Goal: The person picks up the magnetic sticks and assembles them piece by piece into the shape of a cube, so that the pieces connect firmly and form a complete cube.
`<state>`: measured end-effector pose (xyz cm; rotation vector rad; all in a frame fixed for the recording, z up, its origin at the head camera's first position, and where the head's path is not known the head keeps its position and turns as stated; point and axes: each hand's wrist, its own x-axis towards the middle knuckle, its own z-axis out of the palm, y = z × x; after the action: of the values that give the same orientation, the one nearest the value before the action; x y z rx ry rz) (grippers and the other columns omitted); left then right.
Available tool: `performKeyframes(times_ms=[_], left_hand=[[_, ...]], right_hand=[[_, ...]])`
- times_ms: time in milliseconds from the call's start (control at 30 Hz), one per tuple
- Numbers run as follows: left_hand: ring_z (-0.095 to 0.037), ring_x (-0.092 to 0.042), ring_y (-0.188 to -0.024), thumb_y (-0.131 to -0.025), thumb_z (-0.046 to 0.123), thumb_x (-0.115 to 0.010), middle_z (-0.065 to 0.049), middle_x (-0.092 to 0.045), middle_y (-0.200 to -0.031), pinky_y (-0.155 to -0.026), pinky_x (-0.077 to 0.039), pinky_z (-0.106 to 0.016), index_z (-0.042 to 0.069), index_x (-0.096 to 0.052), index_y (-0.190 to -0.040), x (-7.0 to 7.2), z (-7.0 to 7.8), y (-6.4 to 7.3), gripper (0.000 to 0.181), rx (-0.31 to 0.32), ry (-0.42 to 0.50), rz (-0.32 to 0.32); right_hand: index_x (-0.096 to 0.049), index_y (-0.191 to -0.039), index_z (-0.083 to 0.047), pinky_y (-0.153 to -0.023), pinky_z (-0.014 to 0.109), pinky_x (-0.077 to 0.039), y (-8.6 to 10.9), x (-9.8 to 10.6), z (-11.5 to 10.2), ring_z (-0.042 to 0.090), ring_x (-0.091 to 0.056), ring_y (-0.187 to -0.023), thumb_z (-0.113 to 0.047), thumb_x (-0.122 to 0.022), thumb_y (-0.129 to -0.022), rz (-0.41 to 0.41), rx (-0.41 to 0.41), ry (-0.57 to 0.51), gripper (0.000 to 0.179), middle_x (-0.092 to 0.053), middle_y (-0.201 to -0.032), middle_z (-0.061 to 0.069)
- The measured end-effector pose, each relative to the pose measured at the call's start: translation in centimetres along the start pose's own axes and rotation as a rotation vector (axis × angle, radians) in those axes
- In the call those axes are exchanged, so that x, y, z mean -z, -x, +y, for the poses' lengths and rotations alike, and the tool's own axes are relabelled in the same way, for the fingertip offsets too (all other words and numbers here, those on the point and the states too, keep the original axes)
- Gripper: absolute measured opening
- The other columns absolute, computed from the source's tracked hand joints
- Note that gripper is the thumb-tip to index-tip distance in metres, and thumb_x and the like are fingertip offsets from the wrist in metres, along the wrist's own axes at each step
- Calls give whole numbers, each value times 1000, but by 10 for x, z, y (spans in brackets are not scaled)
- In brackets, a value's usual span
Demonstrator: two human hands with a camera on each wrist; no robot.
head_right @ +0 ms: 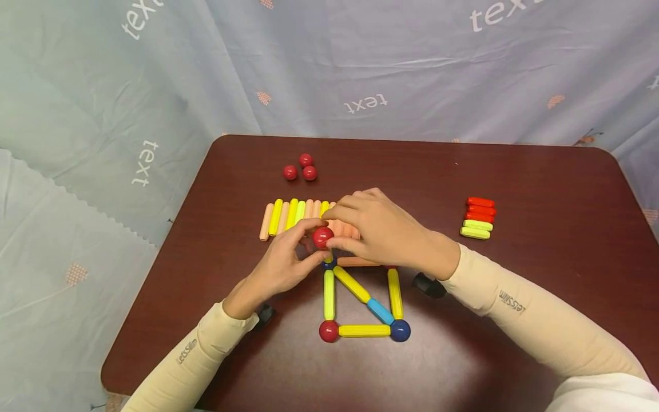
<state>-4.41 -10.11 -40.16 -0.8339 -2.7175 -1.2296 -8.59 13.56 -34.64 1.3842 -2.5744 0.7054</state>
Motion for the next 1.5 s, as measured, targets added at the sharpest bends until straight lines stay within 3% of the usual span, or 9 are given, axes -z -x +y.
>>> performKeyframes(times_ms=[167,300,433,567,767,933,1200,1367,1500], left_hand=[[-16,-60,-86,-88,12,-81,-5,-68,-120,-75,-56,-31,10,-56,-137,1,2,-1,55,-13,-6,19],[-17,-61,-92,-87,11,-81,-4,-68,-121,-78,-56,-27,12,-58,-138,1,3,1,56,-11,-9,14],[-14,-62,-94,-86,10,-82,-3,-68,-118,-78,-57,-27,14,-59,-137,0,2,1,56,-14,-11,12],[-14,-61,-95,-86,10,-82,-2,-68,-118,-78,-58,-26,14,-59,-137,-1,3,1,56,-11,-13,10],[-15,-62,-96,-86,10,-82,-3,-68,-119,-79,-58,-27,14,-60,-136,0,3,0,54,-14,-16,12],[-15,-62,-96,-87,11,-81,-3,-69,-119,-79,-58,-28,14,-60,-136,1,4,-1,54,-19,-23,15],[-15,-63,-95,-87,11,-81,-3,-69,-118,-79,-57,-28,13,-60,-136,1,3,-2,54,-34,-24,28],[-15,-62,-94,-86,11,-82,-4,-70,-117,-78,-58,-29,13,-60,-136,2,2,1,54,-23,-25,31],[-15,-63,-95,-86,11,-82,-3,-70,-117,-79,-58,-27,14,-60,-136,3,2,1,55,-27,-31,29]], right_hand=[[-75,-116,-11,-94,48,-48,3,-2,22,24,-67,-107,-28,-81,-88,-5,-65,-4,33,-74,-113,4],[-76,-112,-11,-94,51,-50,8,-16,43,26,-67,-107,-19,-83,-86,-107,-98,18,29,-74,-113,5],[-77,-111,-12,-93,50,-51,14,-33,62,26,-66,-108,-15,-85,-83,-201,-97,46,30,-73,-114,5],[-77,-111,-15,-92,46,-51,18,-46,74,25,-64,-108,-12,-85,-83,-237,-60,64,29,-72,-114,3],[-77,-113,-20,-88,42,-48,19,-56,79,22,-60,-104,-10,-85,-82,-252,31,131,33,-71,-114,0],[-76,-114,-19,-91,42,-48,17,-55,78,21,-59,-107,-11,-86,-82,-254,61,191,35,-70,-116,0],[-73,-102,-18,-90,44,-47,16,-54,77,22,-59,-104,-13,-80,-89,-303,62,269,15,-73,-110,-1],[-76,-107,-20,-92,44,-47,17,-56,78,21,-58,-103,-15,-76,-93,-338,118,322,15,-74,-109,-3],[-76,-108,-19,-90,42,-46,20,-48,78,20,-59,-102,-21,-79,-91,-306,32,246,18,-74,-105,-4]])
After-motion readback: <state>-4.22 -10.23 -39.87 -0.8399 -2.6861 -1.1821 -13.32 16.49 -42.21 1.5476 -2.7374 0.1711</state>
